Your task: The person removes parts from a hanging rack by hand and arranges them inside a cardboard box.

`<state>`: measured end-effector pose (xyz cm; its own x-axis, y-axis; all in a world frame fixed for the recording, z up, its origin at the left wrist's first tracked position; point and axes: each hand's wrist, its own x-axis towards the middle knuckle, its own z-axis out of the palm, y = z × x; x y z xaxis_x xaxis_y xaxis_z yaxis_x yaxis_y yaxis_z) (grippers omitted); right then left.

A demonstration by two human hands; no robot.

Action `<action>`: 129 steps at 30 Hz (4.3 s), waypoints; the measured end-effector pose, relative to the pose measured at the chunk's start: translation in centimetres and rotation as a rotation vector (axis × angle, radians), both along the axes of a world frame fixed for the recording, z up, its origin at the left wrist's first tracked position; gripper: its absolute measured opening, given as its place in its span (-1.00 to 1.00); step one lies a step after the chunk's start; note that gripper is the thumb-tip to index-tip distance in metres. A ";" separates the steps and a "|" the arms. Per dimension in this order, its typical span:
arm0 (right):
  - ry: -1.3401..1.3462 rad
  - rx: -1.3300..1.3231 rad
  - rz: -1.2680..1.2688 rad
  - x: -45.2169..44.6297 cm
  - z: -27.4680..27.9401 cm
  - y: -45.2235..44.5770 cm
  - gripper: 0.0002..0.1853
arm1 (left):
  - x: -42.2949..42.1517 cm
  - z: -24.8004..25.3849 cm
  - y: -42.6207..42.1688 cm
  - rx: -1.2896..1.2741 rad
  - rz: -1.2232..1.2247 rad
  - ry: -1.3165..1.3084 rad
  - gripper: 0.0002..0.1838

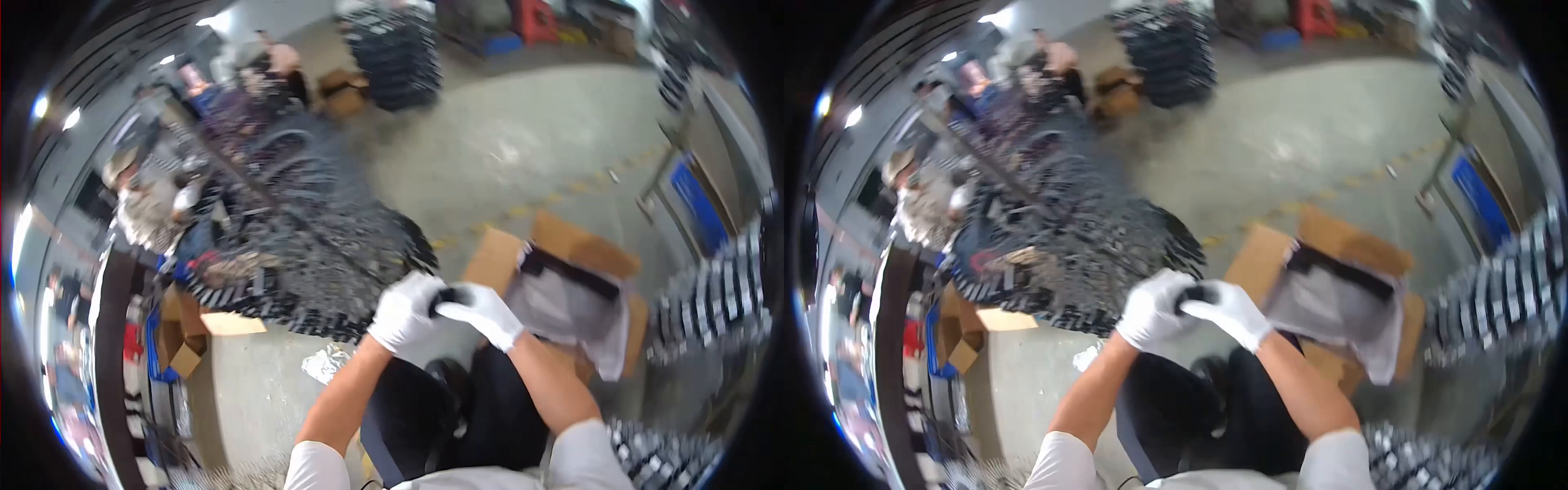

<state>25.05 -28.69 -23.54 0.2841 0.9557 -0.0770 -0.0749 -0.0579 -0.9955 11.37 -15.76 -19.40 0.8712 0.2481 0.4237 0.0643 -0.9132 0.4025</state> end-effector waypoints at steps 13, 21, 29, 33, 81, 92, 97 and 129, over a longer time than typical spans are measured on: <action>-0.030 -0.450 -0.785 12.7 -18.7 -8.2 -0.50 | 4.2 -4.7 -2.9 -0.349 -0.092 0.417 -0.07; -0.433 -0.799 -1.072 20.3 -27.8 -7.6 -0.24 | 3.3 -8.9 -2.2 -0.494 -0.057 0.571 -0.29; -0.127 -0.610 -1.190 19.0 -31.6 -7.7 -0.48 | 3.7 -9.1 -1.9 -0.360 -0.155 0.540 -0.43; 0.169 -0.482 -1.184 18.4 -29.7 -6.5 -0.47 | 3.9 -8.9 -2.0 -0.354 -0.183 0.532 -0.47; 0.523 -0.359 -1.175 14.9 -27.8 -10.6 -0.76 | 0.1 -10.2 -1.2 -0.254 -0.133 0.543 -0.56; 0.489 -0.061 -0.606 9.9 -6.9 -5.5 -0.80 | -5.1 -2.6 -1.3 -0.216 -0.080 0.190 -0.69; 0.377 -0.066 -0.250 3.6 0.7 -0.7 -0.71 | -13.6 3.7 -0.4 -0.045 -0.005 -0.049 -0.69; 0.371 0.132 0.176 -0.5 16.3 19.6 -0.69 | -10.8 18.5 17.3 -0.324 0.489 0.527 -0.26</action>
<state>24.57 -9.12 -7.22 0.0919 0.9956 -0.0173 -0.4299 0.0240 -0.9025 0.55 1.50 -0.87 0.6973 0.6955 -0.1736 0.6846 -0.5743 0.4490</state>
